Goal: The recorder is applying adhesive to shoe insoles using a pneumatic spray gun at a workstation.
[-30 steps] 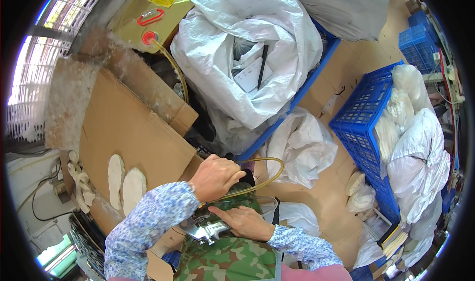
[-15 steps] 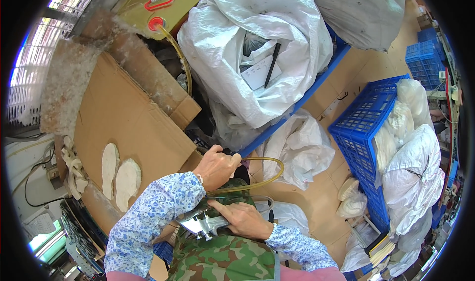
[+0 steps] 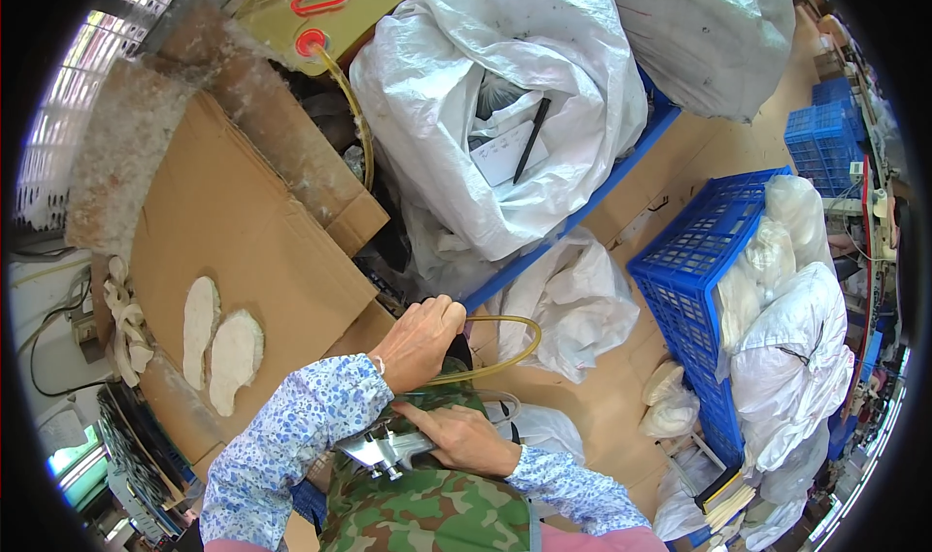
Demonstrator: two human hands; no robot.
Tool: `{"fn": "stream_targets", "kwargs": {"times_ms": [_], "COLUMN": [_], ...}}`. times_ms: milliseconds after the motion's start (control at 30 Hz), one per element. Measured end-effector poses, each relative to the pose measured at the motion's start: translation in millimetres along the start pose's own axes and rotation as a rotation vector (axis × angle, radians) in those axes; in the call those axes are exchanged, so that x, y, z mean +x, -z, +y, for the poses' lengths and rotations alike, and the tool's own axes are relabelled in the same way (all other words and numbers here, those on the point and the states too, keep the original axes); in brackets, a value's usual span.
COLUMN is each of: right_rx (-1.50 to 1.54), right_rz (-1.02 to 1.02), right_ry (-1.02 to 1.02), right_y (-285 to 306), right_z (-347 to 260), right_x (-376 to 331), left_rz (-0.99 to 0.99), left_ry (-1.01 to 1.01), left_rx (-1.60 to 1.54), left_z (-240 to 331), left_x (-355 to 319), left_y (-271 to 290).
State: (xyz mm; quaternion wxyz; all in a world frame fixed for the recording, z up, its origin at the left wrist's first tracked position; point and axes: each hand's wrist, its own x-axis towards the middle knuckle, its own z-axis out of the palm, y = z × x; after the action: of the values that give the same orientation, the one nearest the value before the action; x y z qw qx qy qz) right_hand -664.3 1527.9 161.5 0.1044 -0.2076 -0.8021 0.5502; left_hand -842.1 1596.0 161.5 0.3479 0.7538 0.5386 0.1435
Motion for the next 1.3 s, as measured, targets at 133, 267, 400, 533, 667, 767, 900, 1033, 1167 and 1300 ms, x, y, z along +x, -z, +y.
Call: {"fn": "stream_targets", "kwargs": {"times_ms": [133,267,400,533,667,767,900,1033,1167,1300], "right_rx": [0.009,0.010,0.014,0.014,0.024,0.015,-0.007,0.001,0.044,0.082], "right_rz": [-0.009,-0.025,-0.021,-0.027,-0.025,-0.032,-0.064,-0.075,-0.110,-0.084], "right_ry": [-0.008,-0.025,-0.010,-0.016,-0.013,-0.002,-0.001,0.007,-0.035,-0.070], "right_y": [6,7,6,7,9,11,13,13,18,38], "right_z": [-2,-1,2,3,3,4,5,4,2,4], "right_x": [2,3,5,5,7,7,6,3,0,-4], "left_rz": [-0.006,-0.013,-0.003,0.026,0.062,0.036,-0.041,-0.003,-0.035,0.109], "left_ry": [0.075,0.111,0.126,0.095,0.071,0.070,0.112,0.132,0.170,0.079], "left_rx": [-0.174,-0.233,-0.263,-0.264,-0.220,-0.233,-0.284,-0.182,-0.070,-0.066], "left_z": [1,-2,-9,-11,-10,-7,-7,-3,5,4], "left_x": [2,2,0,2,4,3,-1,-6,-9,-28], "left_y": [-5,-9,-12,-14,-15,-12,-11,-5,10,40]}}
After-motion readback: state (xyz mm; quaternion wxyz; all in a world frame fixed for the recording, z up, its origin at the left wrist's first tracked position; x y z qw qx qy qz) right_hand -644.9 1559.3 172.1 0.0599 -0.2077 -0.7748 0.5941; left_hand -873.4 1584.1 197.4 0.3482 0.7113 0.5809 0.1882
